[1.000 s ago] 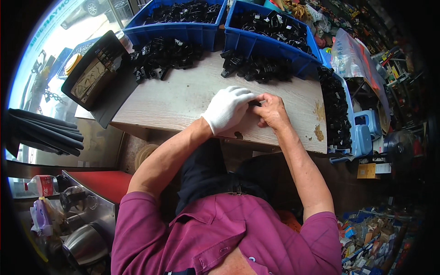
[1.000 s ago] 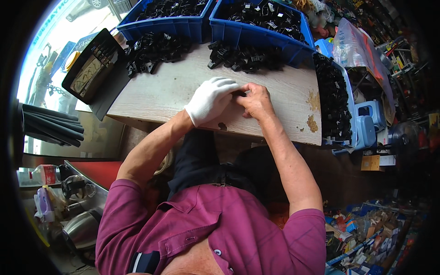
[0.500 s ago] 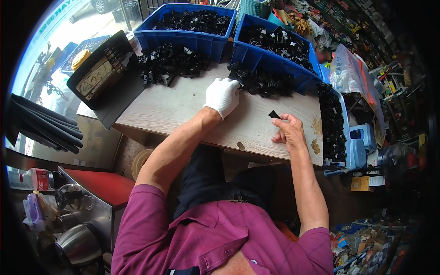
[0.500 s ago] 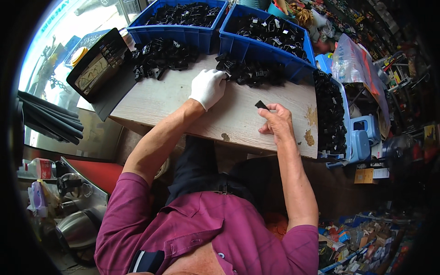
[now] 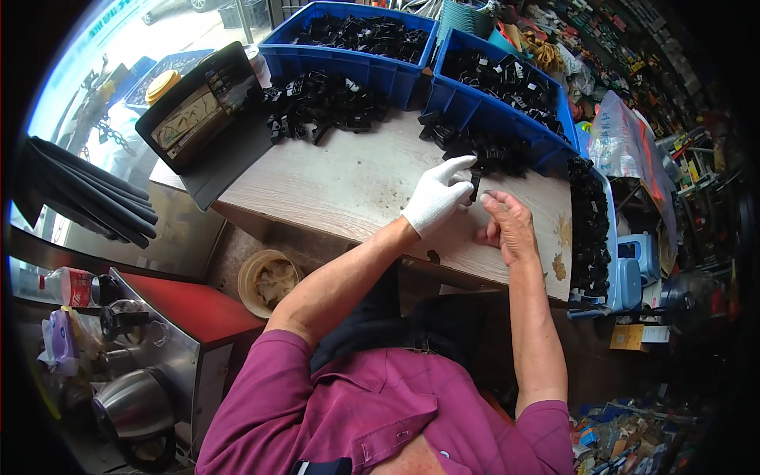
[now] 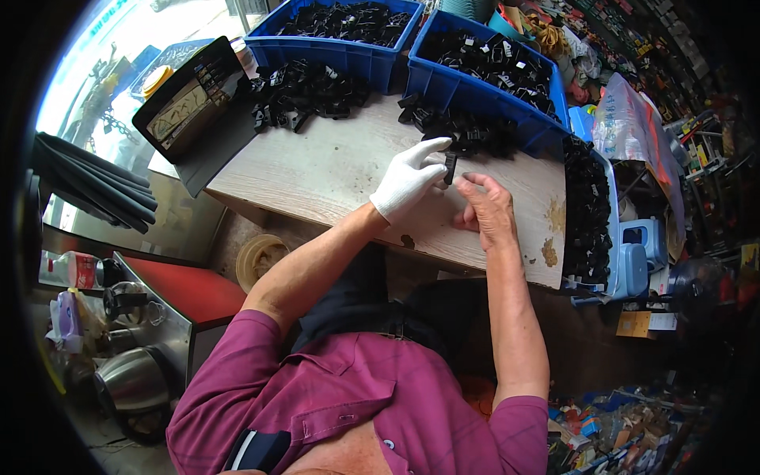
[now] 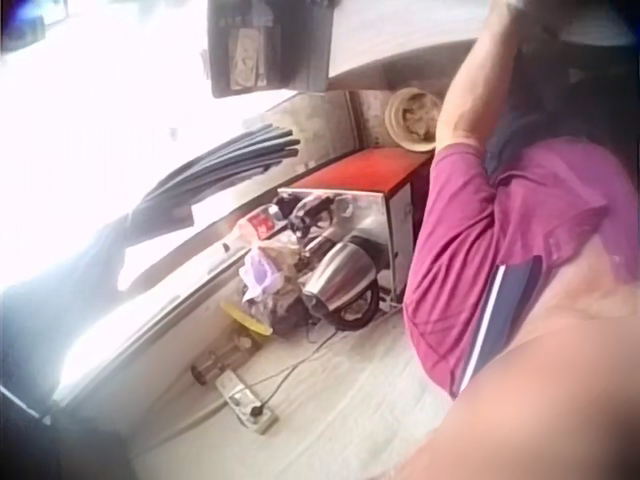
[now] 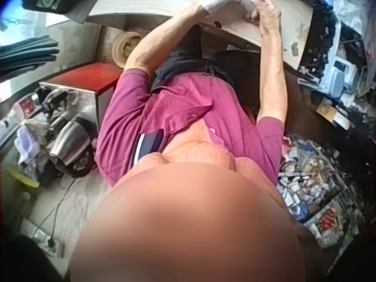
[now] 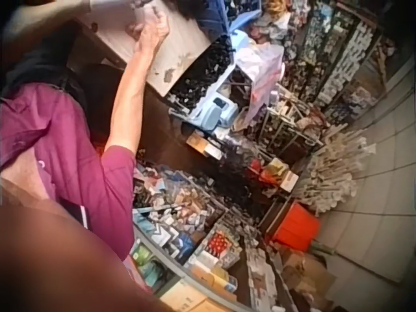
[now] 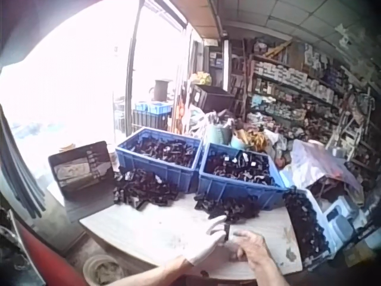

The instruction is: Sorting and inspecting small black plastic hardware components at a workbench.

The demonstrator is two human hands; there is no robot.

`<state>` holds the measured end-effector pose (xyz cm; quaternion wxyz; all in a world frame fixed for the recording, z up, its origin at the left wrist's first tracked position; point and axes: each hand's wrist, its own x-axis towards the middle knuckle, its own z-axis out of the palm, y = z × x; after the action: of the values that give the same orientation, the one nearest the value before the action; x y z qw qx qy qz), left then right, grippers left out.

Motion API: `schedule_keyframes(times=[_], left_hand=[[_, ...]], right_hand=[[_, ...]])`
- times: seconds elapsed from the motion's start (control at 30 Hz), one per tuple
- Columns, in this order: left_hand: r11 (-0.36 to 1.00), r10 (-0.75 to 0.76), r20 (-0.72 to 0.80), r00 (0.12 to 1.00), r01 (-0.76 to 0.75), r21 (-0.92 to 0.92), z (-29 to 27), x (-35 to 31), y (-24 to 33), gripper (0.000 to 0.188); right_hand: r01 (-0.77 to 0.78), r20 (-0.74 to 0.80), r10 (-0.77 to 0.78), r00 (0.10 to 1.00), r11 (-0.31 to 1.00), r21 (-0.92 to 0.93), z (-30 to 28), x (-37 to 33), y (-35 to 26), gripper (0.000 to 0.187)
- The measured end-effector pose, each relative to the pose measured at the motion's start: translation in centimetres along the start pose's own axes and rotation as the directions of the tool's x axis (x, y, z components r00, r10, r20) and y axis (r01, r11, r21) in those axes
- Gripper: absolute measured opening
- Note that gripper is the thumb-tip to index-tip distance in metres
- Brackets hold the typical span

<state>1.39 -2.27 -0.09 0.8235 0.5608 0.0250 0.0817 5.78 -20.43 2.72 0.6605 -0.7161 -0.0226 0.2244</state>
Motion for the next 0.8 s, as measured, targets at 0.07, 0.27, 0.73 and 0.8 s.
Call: schedule_keyframes(times=[0.07, 0.27, 0.73, 0.8], left_hand=[[0.999, 0.017, -0.002, 1.0, -0.016, 0.033, -0.3, 0.6, -0.6, 0.051], [0.991, -0.069, 0.025, 0.997, 0.066, 0.117, -0.1, 0.3, -0.3, 0.036], [-0.217, 0.494, 0.006, 0.87, 0.116, 0.969, -14.5, 2.0, 4.5, 0.025], [-0.204, 0.508, 0.006, 0.861, 0.114, 0.972, -14.1, 1.6, 4.4, 0.024]], right_hand=[[0.078, 0.066, -0.075, 0.995, 0.996, -0.039, 1.3, 0.8, 1.1, 0.051], [0.19, -0.018, -0.19, 0.982, 0.982, -0.024, 2.0, 0.6, 2.2, 0.047], [0.072, -0.033, -0.074, 0.997, 0.996, -0.059, 3.3, 0.3, 1.3, 0.049], [0.081, -0.032, -0.083, 0.996, 0.995, -0.066, 3.0, 0.3, 1.3, 0.047]])
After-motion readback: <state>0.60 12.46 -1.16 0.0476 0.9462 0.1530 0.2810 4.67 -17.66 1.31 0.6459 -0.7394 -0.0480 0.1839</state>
